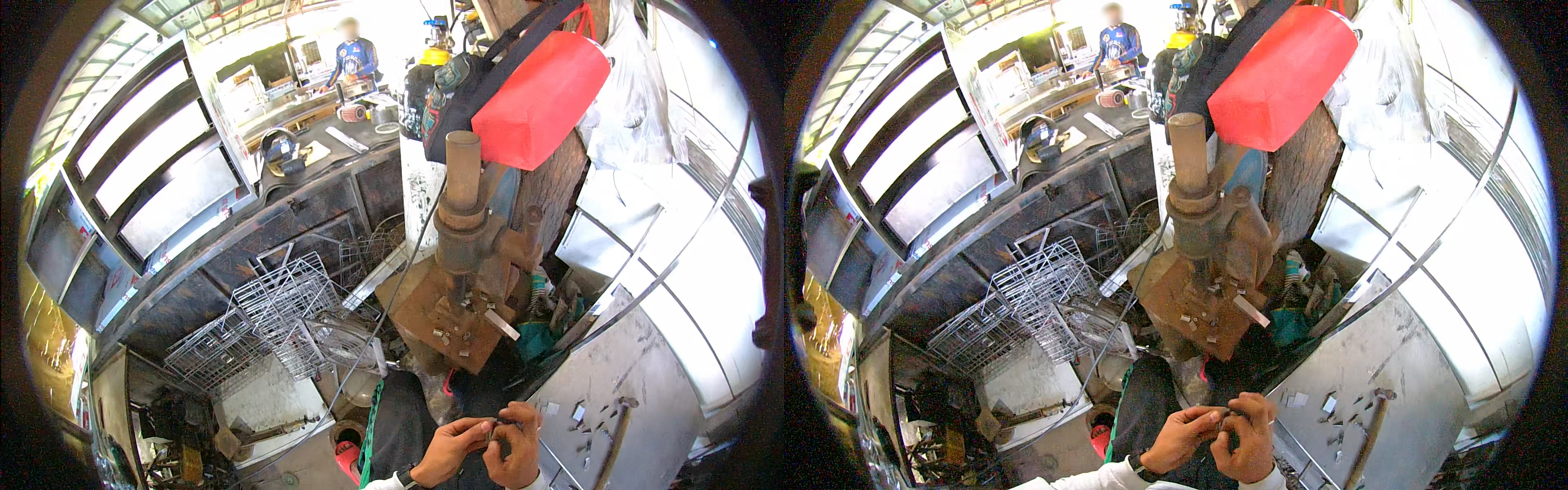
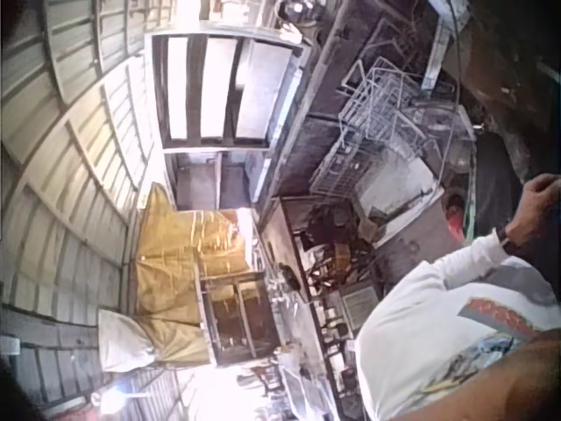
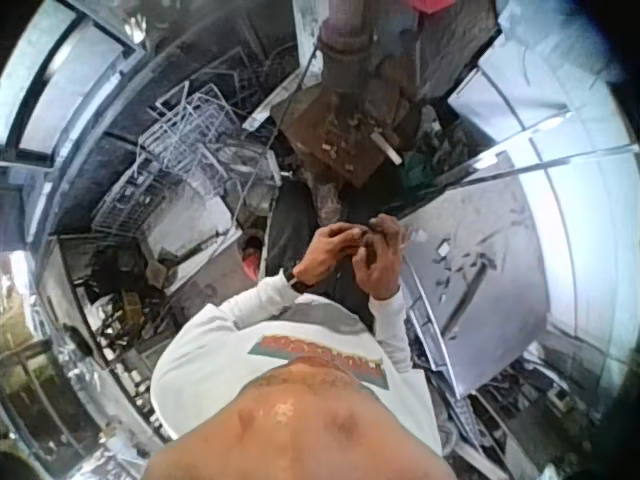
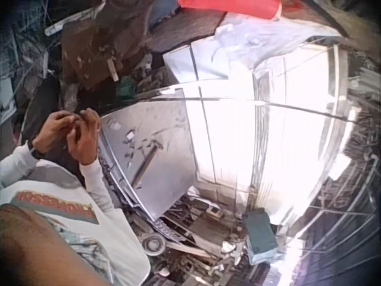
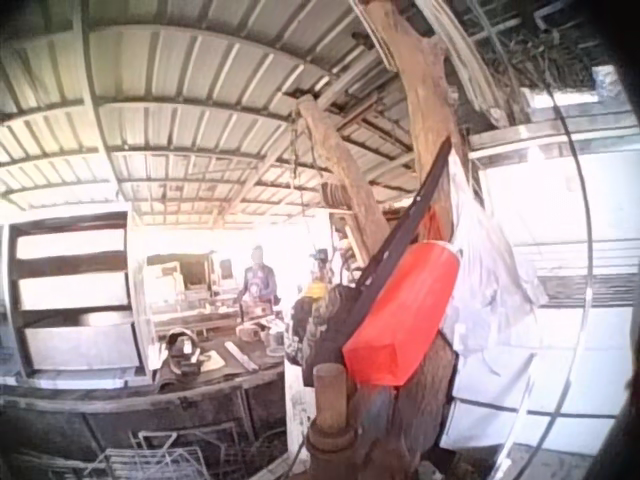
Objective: The person sits on the floor in a workshop and repeatedly picks up small metal pieces from a nearby surface, turns them over in their hands, and places them back down. The person handles the pieces one at a time without using any tools.
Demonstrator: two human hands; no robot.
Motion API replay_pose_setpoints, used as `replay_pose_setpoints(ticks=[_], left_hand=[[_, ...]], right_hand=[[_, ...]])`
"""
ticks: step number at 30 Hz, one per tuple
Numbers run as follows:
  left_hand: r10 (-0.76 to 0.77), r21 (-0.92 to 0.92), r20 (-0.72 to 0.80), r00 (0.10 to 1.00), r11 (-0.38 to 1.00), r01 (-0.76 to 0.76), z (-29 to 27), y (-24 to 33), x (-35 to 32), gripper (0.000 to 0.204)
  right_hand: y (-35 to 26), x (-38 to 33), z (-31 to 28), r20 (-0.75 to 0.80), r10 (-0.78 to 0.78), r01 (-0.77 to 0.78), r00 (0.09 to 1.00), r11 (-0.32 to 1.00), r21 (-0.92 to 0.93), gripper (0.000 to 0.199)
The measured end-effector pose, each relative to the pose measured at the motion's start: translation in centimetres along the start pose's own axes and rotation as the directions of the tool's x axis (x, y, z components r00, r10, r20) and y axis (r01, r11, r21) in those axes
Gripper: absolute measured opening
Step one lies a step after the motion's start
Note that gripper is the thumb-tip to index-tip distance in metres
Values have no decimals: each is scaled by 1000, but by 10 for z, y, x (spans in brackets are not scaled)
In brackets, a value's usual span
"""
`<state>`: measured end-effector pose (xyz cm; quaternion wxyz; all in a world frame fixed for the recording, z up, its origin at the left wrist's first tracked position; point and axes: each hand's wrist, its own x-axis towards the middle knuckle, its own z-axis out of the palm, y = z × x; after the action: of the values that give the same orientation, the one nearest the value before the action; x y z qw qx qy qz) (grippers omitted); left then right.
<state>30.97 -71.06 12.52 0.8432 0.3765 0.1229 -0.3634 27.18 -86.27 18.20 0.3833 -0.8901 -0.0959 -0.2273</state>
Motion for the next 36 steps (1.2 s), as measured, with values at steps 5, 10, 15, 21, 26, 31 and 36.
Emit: replay_pose_setpoints(ticks=[5, 10, 15, 21, 26, 31, 36], left_hand=[[101, -76, -104, 990, 991, -109, -6, 6, 38, 33], [218, 455, 94, 971, 859, -237, 14, -4, 97, 33], [335, 719, 328, 883, 518, -464, 22, -42, 145, 25], [356, 718, 638, 683, 47, -695, 63, -74, 162, 22], [89, 654, 756, 649, -155, -741, 52, -82, 175, 24], [300, 644, 746, 595, -93, -760, 12, -95, 164, 39], [435, 731, 609, 664, 18, -682, -11, -67, 127, 34]], right_hand=[[15, -38, -6, 40, 123, -130, 992, 957, 260, 20], [110, -102, -62, -159, 560, -557, 813, 828, 69, 15], [196, -168, -125, -517, 578, -713, 631, 695, -93, 36], [198, -170, -150, -571, 644, -837, 509, 524, -155, 20], [206, -144, -102, -417, 550, -675, 724, 689, -264, 26], [221, -130, -64, -237, 587, -628, 774, 661, -411, 55], [240, -132, -74, -244, 586, -635, 773, 704, -319, 50]])
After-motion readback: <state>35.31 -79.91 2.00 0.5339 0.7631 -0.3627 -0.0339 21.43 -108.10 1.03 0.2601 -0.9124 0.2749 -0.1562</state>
